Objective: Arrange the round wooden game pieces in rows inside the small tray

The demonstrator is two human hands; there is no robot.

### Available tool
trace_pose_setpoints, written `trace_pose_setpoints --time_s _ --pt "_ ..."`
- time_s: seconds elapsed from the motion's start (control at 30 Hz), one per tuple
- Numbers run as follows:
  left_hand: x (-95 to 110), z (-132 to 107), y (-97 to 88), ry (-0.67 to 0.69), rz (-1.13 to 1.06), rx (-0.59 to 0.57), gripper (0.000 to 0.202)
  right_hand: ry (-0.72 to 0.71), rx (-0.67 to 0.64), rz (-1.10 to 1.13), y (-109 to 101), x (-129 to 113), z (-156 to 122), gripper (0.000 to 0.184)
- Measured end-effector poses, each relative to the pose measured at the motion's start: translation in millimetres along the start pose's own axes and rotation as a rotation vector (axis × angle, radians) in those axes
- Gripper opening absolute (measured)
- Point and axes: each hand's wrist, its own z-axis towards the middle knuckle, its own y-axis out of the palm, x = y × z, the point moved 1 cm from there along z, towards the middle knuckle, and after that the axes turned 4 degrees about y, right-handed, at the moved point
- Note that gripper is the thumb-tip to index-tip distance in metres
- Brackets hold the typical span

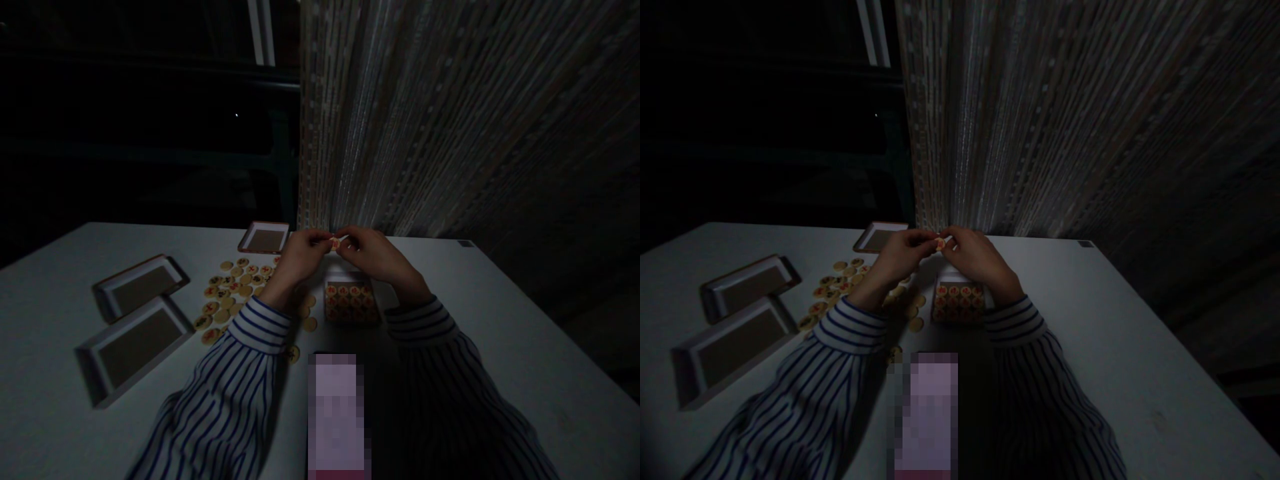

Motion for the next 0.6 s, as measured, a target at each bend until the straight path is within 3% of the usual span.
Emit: trace_pose_setpoints --time_s 0.3,0.6 --pt "10 -3 -1.8 -0.052 0.022 -0.012 0.020 -0.029 -0.011 -0.050 -1 -2 -1 0.025" --pt "-3 0 -0.8 -0.027 0.087 -0.007 0.021 -0.026 -0.035 -0.170 1 -5 -2 0.026"
